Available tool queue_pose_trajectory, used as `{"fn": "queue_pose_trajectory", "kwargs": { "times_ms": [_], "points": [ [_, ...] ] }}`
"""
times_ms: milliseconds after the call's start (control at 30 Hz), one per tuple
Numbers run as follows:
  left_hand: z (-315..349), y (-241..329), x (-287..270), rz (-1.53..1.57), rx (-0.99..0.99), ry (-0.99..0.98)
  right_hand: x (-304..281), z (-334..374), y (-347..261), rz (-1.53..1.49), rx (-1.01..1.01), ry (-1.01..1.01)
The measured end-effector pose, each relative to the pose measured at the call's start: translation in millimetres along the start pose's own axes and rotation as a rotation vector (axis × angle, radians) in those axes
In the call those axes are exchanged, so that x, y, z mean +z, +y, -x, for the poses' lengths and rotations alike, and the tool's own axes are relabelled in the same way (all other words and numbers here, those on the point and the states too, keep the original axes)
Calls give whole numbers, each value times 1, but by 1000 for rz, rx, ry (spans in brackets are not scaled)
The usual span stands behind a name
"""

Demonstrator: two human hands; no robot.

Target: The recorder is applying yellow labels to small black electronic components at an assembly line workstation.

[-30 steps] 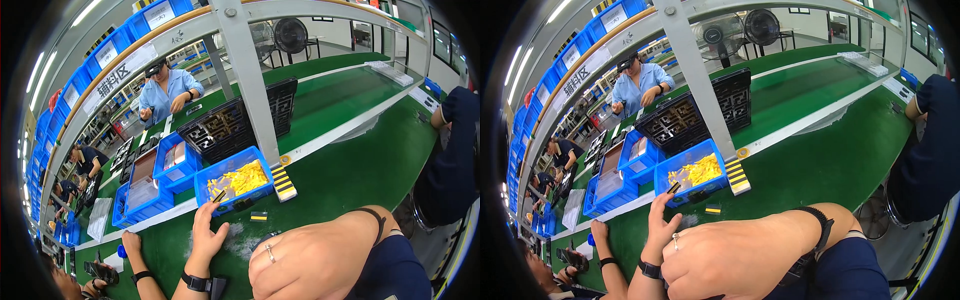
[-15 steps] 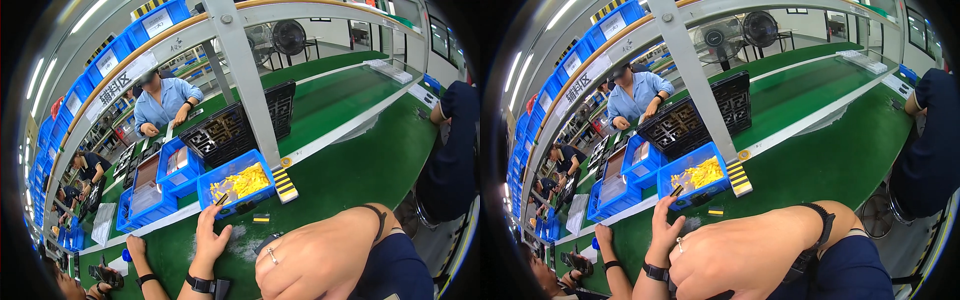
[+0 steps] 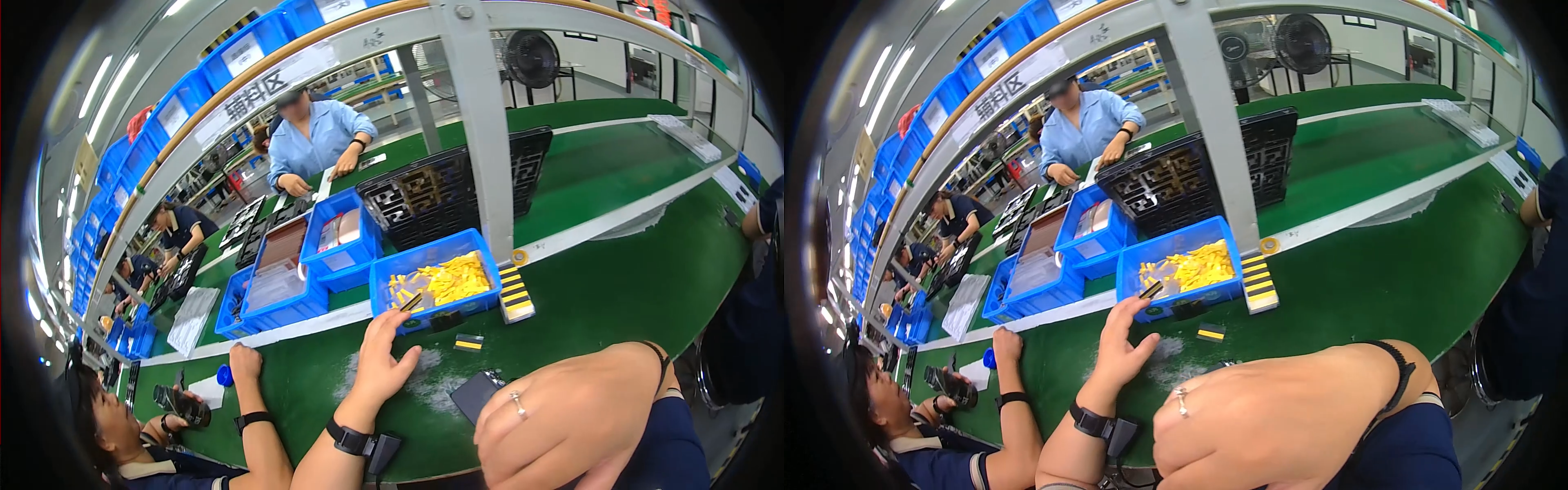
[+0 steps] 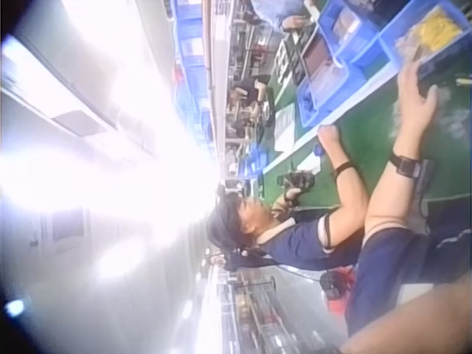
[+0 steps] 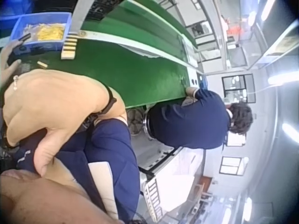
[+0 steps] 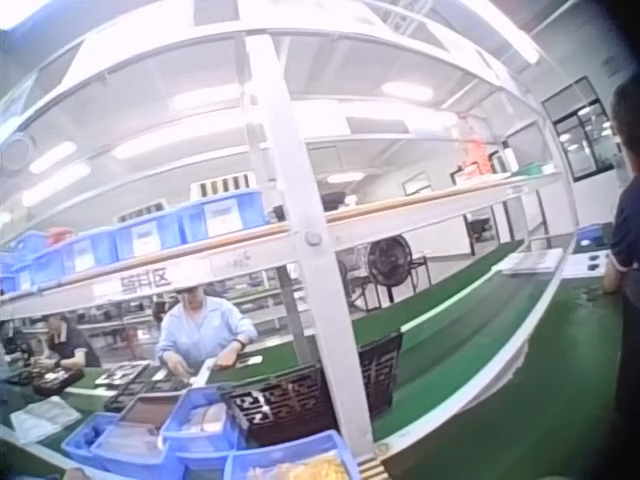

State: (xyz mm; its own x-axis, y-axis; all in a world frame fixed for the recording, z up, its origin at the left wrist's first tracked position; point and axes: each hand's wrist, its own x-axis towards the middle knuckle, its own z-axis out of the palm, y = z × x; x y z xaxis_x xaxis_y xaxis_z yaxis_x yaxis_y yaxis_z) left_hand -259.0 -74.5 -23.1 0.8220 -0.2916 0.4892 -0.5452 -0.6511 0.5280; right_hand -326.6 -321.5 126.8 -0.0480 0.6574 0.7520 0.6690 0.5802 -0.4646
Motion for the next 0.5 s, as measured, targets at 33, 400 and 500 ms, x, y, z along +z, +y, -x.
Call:
{"fn": "queue_pose_trajectory", "kwargs": {
  "times_ms": [33,400,500],
  "points": [
    [0,1,0,-4,8,-12,1,0,1,-5,-13,9],
    [-3,4,1,15,43,-7,0,0,-4,42,74,-99],
    [1,-1,-1,-9,15,2,3,-3,7,-28,11,-10]
  ]
}}
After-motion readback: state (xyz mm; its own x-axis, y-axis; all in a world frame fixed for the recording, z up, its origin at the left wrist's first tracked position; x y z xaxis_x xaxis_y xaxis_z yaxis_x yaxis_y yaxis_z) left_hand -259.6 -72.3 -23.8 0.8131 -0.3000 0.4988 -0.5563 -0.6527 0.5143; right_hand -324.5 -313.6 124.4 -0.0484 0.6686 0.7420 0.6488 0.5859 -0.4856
